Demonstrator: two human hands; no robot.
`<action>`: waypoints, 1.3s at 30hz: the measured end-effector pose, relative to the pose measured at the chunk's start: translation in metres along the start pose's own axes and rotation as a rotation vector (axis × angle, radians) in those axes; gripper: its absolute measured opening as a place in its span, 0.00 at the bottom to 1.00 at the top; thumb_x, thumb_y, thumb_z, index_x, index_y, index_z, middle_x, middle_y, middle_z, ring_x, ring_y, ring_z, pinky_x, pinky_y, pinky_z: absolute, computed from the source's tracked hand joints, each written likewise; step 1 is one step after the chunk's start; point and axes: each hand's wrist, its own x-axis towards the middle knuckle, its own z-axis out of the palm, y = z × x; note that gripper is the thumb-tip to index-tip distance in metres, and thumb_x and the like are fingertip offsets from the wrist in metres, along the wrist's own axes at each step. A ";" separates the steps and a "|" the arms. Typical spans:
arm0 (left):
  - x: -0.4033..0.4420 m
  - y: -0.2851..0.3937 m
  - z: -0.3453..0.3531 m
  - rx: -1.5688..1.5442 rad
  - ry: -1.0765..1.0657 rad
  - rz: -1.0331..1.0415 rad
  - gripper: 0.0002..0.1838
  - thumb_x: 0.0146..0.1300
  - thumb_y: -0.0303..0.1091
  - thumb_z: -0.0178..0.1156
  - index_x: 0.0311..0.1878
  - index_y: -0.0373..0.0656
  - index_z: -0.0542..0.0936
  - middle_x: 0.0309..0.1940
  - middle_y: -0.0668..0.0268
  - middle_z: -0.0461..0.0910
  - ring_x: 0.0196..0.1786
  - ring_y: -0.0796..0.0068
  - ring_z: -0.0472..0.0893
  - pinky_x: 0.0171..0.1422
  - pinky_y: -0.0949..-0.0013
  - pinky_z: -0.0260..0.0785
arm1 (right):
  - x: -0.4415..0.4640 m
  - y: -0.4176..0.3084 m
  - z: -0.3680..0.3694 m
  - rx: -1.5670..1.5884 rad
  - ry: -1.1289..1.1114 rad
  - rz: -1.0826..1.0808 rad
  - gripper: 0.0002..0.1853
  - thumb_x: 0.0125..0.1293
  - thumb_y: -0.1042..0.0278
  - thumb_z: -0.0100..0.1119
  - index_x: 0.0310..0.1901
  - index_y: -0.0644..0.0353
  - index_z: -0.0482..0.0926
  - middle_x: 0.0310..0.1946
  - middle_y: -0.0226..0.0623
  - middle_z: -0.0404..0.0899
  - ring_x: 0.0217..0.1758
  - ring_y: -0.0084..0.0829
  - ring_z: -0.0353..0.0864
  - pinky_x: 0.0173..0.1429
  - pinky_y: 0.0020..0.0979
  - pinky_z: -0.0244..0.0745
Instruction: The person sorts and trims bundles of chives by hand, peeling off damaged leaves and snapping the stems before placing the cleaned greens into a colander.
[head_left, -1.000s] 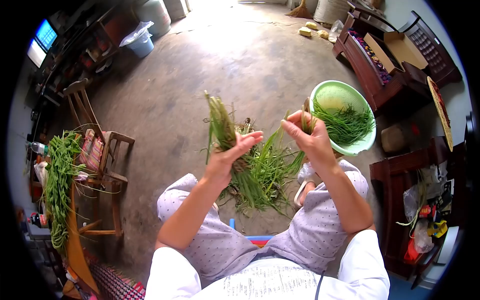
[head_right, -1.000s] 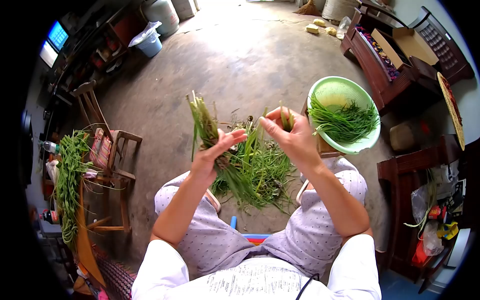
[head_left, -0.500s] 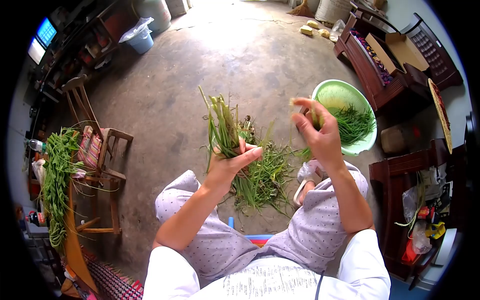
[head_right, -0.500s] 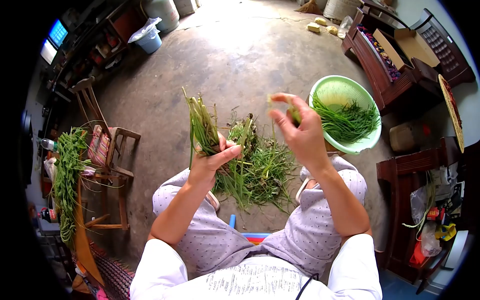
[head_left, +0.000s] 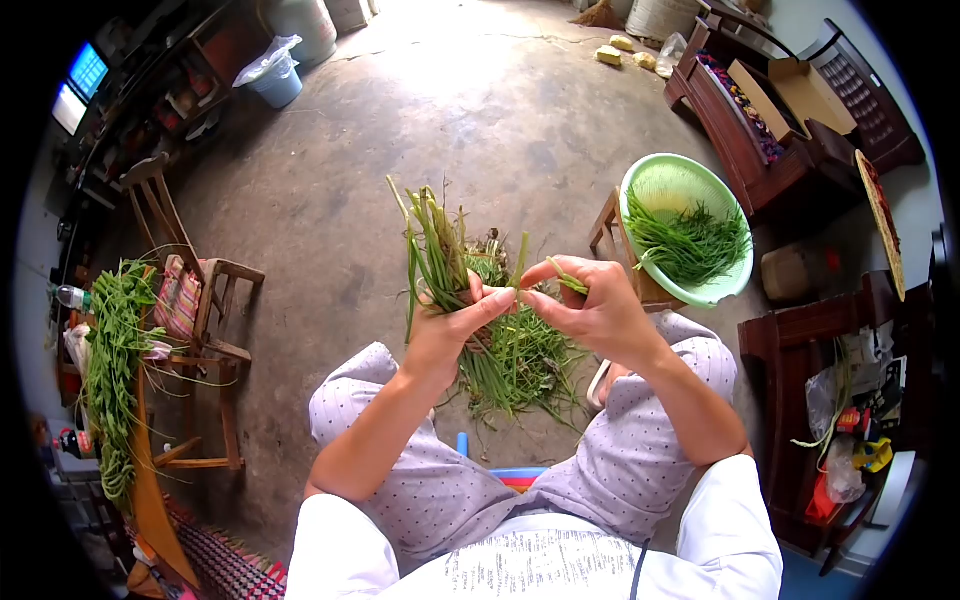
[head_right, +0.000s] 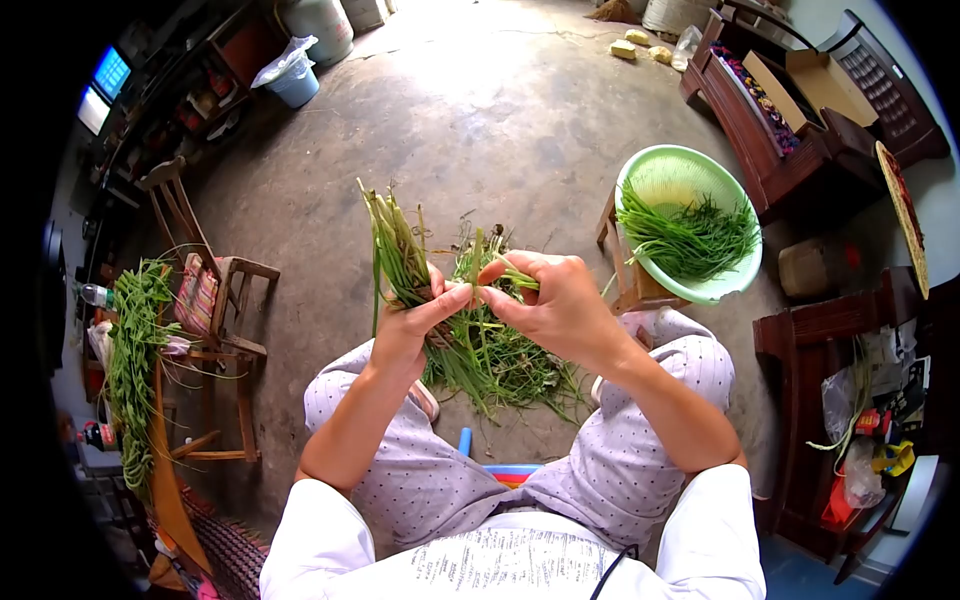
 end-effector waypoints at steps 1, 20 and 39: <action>0.001 -0.001 -0.001 0.007 -0.005 0.000 0.14 0.54 0.23 0.65 0.22 0.46 0.69 0.25 0.68 0.79 0.34 0.77 0.81 0.38 0.74 0.70 | 0.000 0.000 0.001 0.001 0.002 0.002 0.08 0.58 0.69 0.61 0.35 0.64 0.79 0.11 0.27 0.65 0.15 0.11 0.57 0.17 0.22 0.53; 0.001 -0.002 -0.009 -0.161 -0.093 -0.263 0.10 0.58 0.27 0.62 0.28 0.47 0.69 0.27 0.71 0.75 0.38 0.74 0.80 0.38 0.72 0.70 | -0.002 -0.003 0.006 0.026 0.012 -0.032 0.08 0.57 0.70 0.60 0.36 0.64 0.80 0.15 0.34 0.73 0.15 0.12 0.59 0.18 0.24 0.56; -0.007 0.012 -0.006 -0.152 -0.130 -0.377 0.11 0.57 0.30 0.63 0.27 0.50 0.68 0.34 0.65 0.79 0.37 0.78 0.80 0.35 0.76 0.71 | 0.011 0.017 -0.020 -0.078 0.378 -0.050 0.05 0.59 0.72 0.61 0.36 0.62 0.81 0.10 0.26 0.66 0.13 0.11 0.58 0.17 0.24 0.50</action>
